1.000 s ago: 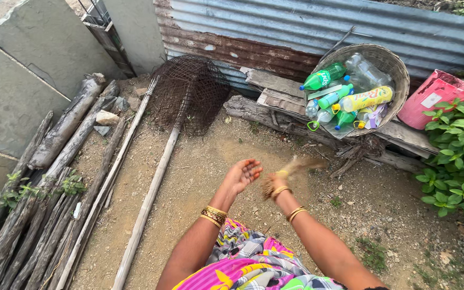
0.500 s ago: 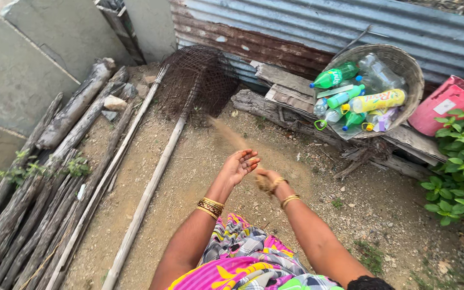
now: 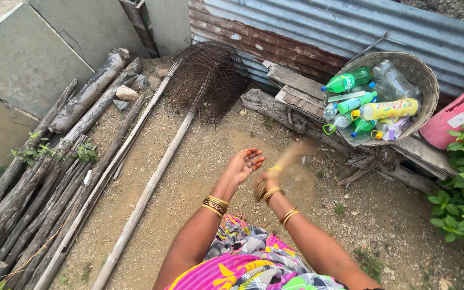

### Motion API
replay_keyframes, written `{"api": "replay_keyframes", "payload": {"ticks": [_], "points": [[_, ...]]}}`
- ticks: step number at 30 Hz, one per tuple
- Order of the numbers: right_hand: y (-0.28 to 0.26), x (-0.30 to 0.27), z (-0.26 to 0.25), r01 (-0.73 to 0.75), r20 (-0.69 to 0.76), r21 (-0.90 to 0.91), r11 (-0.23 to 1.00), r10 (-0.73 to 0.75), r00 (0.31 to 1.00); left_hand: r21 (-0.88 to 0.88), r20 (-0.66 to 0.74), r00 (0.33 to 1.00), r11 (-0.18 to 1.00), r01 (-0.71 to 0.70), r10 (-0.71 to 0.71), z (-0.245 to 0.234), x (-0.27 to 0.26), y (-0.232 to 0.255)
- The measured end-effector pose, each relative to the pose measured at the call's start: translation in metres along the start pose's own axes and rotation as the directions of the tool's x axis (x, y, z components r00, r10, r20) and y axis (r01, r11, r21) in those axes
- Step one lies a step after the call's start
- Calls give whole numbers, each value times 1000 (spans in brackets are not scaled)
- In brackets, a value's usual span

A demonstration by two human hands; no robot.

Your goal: The person sweeps the dirt ground outdoors using a hand broom.

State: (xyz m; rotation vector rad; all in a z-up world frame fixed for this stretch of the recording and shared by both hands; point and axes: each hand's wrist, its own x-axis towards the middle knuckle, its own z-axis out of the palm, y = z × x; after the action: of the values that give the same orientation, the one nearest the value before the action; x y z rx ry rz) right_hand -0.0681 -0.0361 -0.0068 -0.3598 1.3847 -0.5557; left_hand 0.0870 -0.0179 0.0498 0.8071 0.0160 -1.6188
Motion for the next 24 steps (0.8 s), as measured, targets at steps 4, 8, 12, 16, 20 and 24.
{"api": "replay_keyframes", "payload": {"ticks": [4,8,12,16,20,24], "points": [[35,-16,10,-86,35,-361,929,106,994,12,61,998,1000,12,-13,4,10,-11],[31,-12,1,-74,296,-509,857,255,921,30,22,999,999,44,-44,11,10,-25],[6,32,-29,-314,370,-486,816,517,771,40,20,999,998,44,-44,13,10,-27],[-19,64,-87,-268,233,-298,916,342,910,22,8,1000,1000,14,-14,7,-9,-17],[-39,47,-103,-192,-64,-210,959,182,981,4,-16,1000,1000,5,-5,12,-23,-13],[-30,39,-73,-271,-80,-169,948,261,962,76,-70,998,997,3,2,23,-18,-11]]}}
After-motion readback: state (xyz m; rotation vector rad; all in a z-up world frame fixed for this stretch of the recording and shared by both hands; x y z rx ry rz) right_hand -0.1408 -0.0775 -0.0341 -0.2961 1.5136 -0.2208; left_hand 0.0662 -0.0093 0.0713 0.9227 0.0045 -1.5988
